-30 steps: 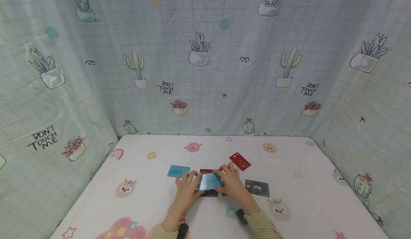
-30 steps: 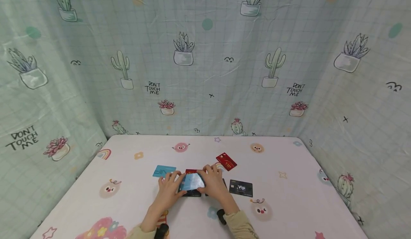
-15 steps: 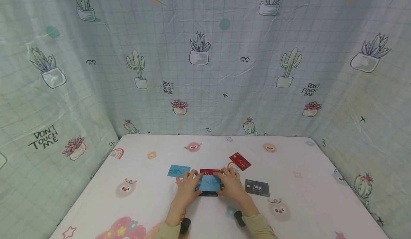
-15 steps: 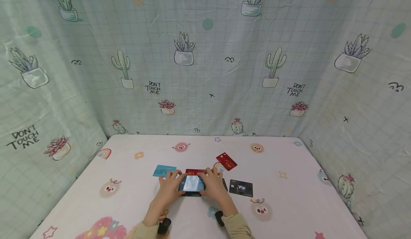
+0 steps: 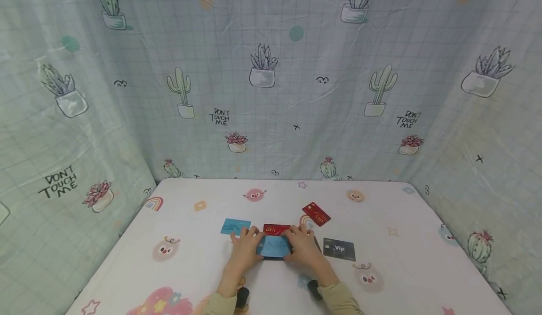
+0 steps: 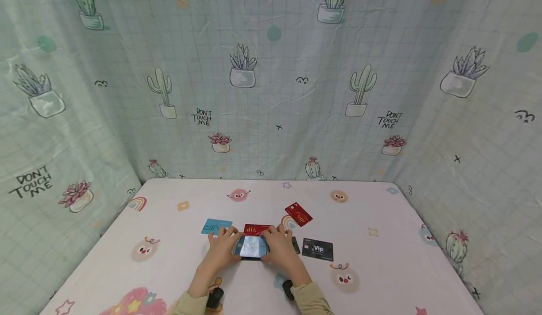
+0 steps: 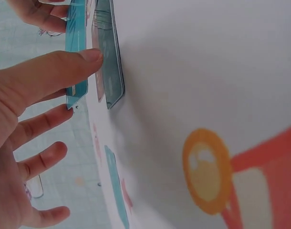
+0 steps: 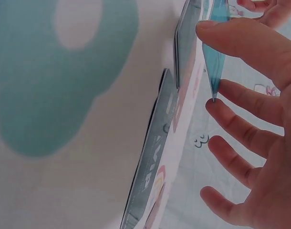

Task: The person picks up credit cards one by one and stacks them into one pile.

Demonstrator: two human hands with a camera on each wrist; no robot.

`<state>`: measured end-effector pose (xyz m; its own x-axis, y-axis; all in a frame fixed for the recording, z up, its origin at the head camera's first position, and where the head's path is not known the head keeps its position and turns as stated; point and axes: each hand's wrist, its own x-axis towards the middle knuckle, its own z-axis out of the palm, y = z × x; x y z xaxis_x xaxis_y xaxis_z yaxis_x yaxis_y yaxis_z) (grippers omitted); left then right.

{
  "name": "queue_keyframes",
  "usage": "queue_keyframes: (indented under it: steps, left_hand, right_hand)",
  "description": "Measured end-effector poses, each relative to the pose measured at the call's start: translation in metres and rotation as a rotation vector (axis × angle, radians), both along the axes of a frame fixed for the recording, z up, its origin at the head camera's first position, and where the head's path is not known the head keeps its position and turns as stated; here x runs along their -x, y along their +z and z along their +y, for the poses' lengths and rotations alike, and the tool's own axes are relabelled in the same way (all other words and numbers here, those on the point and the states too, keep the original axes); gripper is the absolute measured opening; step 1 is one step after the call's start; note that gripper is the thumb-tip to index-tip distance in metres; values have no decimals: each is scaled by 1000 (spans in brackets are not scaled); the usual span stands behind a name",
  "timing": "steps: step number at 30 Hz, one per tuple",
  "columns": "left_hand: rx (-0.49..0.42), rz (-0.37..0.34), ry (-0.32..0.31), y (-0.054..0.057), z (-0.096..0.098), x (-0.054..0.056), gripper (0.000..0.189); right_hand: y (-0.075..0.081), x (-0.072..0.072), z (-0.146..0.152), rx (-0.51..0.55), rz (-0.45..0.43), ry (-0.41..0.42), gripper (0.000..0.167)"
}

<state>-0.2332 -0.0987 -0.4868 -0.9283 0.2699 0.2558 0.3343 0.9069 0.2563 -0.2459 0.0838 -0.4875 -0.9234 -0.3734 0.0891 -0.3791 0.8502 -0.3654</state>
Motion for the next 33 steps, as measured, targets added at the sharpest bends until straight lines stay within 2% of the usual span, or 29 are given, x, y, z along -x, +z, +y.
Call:
queue_keyframes:
  steps: [18,27,33]
  left_hand:
    - [21,13,-3,-8,-2,2,52]
    - [7,5,-22,-12,-5,4,50]
    - [18,9,-65,-10,-8,3,50]
  right_hand:
    - [-6,-1,-5,-18,-25,-22,49]
    - [-4,-1,-4,-6,-46,-20,49]
    - [-2,-2,-3,-27,-30,17,50]
